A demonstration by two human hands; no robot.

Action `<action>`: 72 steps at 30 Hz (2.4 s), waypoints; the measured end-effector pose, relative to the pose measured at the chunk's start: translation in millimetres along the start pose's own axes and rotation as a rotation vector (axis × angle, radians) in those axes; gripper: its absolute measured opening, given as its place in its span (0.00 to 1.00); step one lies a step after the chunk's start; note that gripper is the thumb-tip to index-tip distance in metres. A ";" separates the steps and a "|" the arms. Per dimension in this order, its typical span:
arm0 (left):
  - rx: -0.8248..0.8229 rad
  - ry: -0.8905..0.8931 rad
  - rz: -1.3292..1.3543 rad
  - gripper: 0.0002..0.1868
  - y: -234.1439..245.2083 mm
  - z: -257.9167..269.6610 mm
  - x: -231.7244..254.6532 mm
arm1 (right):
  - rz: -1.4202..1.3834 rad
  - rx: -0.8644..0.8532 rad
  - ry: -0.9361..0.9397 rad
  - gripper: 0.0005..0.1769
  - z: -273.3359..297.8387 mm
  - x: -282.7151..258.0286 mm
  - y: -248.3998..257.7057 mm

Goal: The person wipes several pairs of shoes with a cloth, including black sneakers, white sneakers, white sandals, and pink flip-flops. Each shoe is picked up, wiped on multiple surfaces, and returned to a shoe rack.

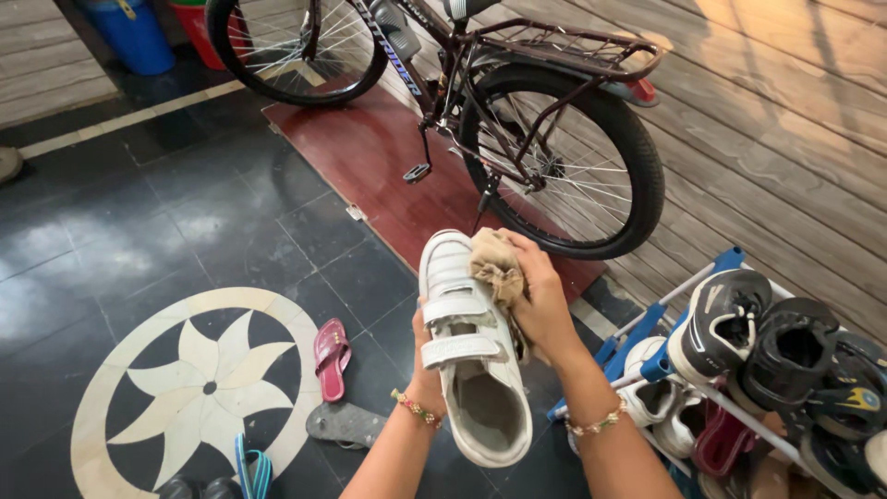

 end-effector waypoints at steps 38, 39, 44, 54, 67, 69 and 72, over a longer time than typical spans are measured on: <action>0.434 -0.315 0.041 0.46 -75.8 -24.8 -18.0 | 0.331 0.321 0.339 0.22 76.6 -41.9 -0.1; 0.453 -0.324 0.015 0.44 -74.5 -25.3 -19.1 | 0.431 0.263 0.371 0.23 74.1 -47.8 0.4; 0.400 -0.291 0.034 0.41 -70.8 -21.0 -15.3 | 0.564 0.024 0.465 0.28 72.3 -50.2 10.7; 0.324 -0.044 0.083 0.46 -95.9 -9.9 -17.0 | -0.433 0.092 0.050 0.17 75.5 45.8 39.5; 0.316 -0.133 -0.006 0.39 -72.4 -0.6 -26.5 | 0.460 -0.088 0.467 0.22 74.9 -60.1 0.7; 0.277 -0.027 -0.018 0.37 -71.1 8.0 -40.9 | 0.509 -0.205 0.516 0.19 68.5 -74.2 -6.2; 0.263 0.024 -0.038 0.36 -70.5 14.4 -34.3 | 0.495 -0.296 0.544 0.20 56.8 -81.2 -12.6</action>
Point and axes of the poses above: each hand's wrist, its own z-axis away from the middle knuckle, its own y-axis out of the back of the hand, x = y × z, the point moved 1 cm from there along -z, towards the middle knuckle, and after that the axes turned 1 degree about -x, right-handed, at the moved point
